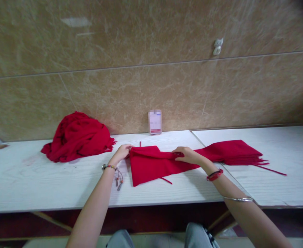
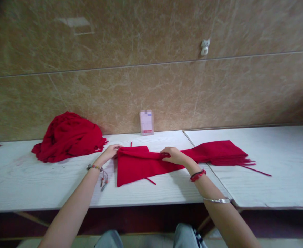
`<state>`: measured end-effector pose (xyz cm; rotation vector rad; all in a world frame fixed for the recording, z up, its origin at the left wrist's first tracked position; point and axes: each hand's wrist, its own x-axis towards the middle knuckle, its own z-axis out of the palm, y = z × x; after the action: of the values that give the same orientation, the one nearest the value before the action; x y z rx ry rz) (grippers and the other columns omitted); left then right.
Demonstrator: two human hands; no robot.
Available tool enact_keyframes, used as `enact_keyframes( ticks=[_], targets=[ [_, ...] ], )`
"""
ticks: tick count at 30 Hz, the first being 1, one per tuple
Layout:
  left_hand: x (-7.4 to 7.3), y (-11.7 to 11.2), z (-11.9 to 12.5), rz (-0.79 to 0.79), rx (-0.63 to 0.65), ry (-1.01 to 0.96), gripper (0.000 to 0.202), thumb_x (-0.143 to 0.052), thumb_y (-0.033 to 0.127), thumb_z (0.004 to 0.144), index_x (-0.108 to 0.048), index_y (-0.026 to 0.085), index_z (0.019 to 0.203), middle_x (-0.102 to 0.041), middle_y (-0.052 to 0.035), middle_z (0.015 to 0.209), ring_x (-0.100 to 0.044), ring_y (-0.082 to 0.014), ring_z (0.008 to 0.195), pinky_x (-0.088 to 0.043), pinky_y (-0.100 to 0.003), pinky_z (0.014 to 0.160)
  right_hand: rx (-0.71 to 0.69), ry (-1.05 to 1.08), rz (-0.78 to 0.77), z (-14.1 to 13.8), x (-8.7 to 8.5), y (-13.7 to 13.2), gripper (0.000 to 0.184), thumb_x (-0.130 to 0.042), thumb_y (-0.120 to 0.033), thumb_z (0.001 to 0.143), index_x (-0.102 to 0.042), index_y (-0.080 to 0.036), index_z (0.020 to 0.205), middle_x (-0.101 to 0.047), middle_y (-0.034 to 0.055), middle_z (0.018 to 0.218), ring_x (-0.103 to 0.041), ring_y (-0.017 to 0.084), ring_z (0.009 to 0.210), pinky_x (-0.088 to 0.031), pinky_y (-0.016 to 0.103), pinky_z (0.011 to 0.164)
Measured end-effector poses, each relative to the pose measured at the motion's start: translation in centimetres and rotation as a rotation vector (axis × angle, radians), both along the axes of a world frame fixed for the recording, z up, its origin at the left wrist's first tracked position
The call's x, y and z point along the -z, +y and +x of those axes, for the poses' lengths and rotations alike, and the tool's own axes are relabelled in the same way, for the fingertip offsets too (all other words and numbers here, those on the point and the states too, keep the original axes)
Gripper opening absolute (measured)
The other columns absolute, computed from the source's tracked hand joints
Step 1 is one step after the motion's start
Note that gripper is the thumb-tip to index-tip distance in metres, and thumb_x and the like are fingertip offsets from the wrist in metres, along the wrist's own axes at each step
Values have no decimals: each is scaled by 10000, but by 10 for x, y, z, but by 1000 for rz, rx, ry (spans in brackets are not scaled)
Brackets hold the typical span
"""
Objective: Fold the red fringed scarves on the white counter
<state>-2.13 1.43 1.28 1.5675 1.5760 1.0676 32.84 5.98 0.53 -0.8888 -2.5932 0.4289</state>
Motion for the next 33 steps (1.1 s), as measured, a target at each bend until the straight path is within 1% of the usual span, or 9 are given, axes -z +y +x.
enact_keyframes(
  ticks=[3, 9, 12, 15, 18, 22, 27, 30, 33],
  targets=[
    [-3, -2, -2, 40, -21, -33, 288, -500, 108, 603, -670, 131, 835, -686, -45, 764, -621, -170, 696, -481, -253, 619, 14, 0, 3, 2, 2, 3, 209, -589, -228, 724, -657, -167, 912, -663, 76, 894, -594, 197, 811, -445, 291, 739],
    [-5, -7, -6, 150, -144, 0, 255, -529, 193, 648, -650, 126, 863, -665, -79, 855, -613, -194, 723, -489, -295, 621, 67, 18, 8, 4, 7, 9, 142, -526, -249, 761, -620, -173, 836, -652, 59, 795, -577, 183, 715, -439, 295, 672],
    [-3, -8, -2, 190, -180, 27, 242, -521, 154, 651, -651, 142, 854, -656, -70, 899, -595, -204, 858, -477, -312, 743, 81, 104, 2, 5, 8, 10, 144, -480, -257, 788, -588, -176, 838, -646, 52, 790, -579, 176, 716, -447, 300, 679],
    [0, -9, 6, 190, -147, 27, 343, -495, 57, 600, -648, 157, 890, -652, -52, 949, -578, -189, 931, -464, -294, 799, 81, 187, -13, 6, 8, 9, 151, -484, -273, 790, -571, -182, 873, -651, 61, 865, -597, 178, 789, -462, 304, 710],
    [3, -11, 12, 131, -99, -15, 454, -471, 10, 552, -632, 147, 953, -656, -59, 949, -604, -182, 871, -489, -266, 713, 77, 183, -62, 7, 7, 7, 207, -545, -291, 763, -572, -190, 942, -655, 64, 927, -610, 182, 850, -480, 304, 728],
    [4, -11, 11, 82, -121, -85, 459, -478, 27, 546, -622, 116, 973, -667, -75, 860, -623, -180, 737, -491, -256, 606, 79, 129, -41, 7, 7, 5, 313, -588, -253, 741, -576, -204, 1049, -666, 52, 965, -615, 184, 882, -474, 312, 787],
    [3, -8, 3, 159, -241, -161, 371, -578, 155, 596, -623, 125, 963, -659, -73, 869, -615, -160, 719, -475, -239, 599, 119, 39, 47, 10, 7, 10, 232, -528, -153, 738, -636, -194, 940, -688, 40, 893, -620, 179, 789, -463, 285, 737],
    [0, -9, -3, 229, -356, -186, 379, -626, 256, 602, -622, 128, 959, -647, -76, 896, -604, -152, 724, -445, -205, 549, 131, -3, 78, 12, 8, 14, 198, -509, -147, 731, -646, -174, 872, -687, 49, 831, -611, 182, 739, -452, 279, 701],
    [-6, -15, -16, 277, -445, -203, 391, -609, 282, 617, -613, 127, 977, -644, -78, 911, -597, -141, 710, -437, -199, 540, 147, -1, 103, 13, 11, 16, 192, -500, -154, 727, -640, -162, 858, -679, 54, 803, -600, 179, 714, -441, 272, 679]
  ],
)
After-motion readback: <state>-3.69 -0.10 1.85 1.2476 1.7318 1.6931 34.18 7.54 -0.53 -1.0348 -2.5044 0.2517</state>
